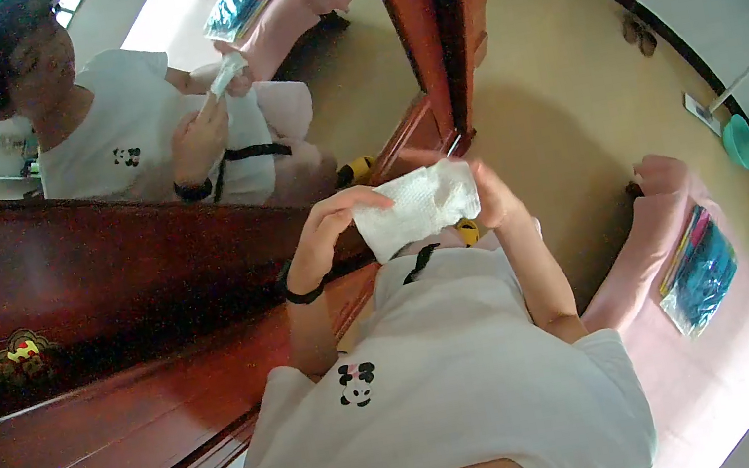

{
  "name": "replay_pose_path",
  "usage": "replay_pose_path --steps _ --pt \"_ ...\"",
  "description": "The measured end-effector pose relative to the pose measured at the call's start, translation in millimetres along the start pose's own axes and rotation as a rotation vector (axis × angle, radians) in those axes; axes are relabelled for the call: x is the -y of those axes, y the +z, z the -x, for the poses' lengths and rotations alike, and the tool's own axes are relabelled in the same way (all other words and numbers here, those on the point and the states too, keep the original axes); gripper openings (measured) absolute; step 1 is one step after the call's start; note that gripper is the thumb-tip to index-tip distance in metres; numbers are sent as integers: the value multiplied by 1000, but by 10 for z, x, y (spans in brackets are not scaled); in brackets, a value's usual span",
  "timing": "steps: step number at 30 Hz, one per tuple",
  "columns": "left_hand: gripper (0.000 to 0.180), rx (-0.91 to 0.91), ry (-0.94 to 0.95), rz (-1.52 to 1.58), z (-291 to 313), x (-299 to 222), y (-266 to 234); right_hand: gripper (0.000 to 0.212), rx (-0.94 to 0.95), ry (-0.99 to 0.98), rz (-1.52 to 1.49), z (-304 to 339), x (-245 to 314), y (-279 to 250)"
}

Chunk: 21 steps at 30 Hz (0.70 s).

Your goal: Wiping a mirror on a wooden wardrobe with a cloth.

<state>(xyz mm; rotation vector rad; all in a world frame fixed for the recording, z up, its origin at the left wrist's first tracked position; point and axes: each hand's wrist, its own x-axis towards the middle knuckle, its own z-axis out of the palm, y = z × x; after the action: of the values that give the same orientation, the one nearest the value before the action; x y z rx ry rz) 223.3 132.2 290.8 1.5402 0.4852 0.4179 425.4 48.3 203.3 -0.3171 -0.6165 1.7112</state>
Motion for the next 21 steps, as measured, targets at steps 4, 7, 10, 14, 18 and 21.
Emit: replay_pose_path --steps 4,7,10,14,18,21 --pt "26 -80 -90 -321 21 -26 94 51 -167 302 -102 -1 -175 50" --pt "30 -226 15 -405 77 -232 240 34 -347 386 -139 -138 -101 220" --pt "35 -588 299 -1215 248 -529 179 29 -624 211 -28 -274 208 278" --pt "31 -1465 874 -1407 724 -674 -178 32 -647 -565 -101 -674 630 162" --pt "27 -1559 801 -1658 969 -637 -470 40 -875 -681 345 -1264 546 416" --pt "38 -1490 545 -1786 743 -446 -511 57 -718 -833 903 -1912 -28 -291"
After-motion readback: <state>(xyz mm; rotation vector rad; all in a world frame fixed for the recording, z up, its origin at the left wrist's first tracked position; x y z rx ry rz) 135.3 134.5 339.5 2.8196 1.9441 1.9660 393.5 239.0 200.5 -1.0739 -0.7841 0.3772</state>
